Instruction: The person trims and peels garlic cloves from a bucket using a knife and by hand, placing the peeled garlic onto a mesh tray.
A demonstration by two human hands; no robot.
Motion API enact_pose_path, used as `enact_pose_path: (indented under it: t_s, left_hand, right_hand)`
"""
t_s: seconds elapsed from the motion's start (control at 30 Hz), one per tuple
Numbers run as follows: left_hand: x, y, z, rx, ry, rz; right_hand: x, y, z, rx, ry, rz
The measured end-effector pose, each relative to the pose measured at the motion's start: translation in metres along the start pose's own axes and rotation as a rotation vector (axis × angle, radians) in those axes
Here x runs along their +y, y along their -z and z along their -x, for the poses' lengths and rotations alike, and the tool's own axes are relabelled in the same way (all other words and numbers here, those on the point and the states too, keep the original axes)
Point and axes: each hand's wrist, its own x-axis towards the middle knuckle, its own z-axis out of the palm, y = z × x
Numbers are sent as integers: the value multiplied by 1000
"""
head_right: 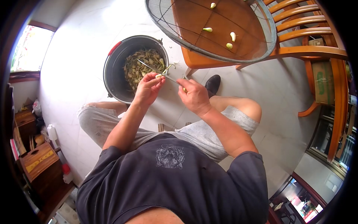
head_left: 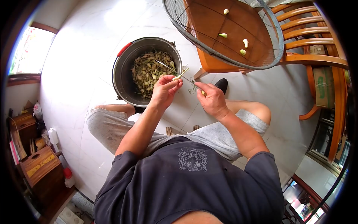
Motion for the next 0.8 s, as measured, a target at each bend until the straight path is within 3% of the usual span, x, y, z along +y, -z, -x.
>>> enact_pose_path:
  t_s: [0.57,0.8]
  left_hand:
    - [-10,0,-6,-30,-42,-1]
    - [11,-9,-2,-118,18,84]
  right_hand:
    - [2,-1,3,-28,-27,87]
    - [35,5,7,-286,-365,239]
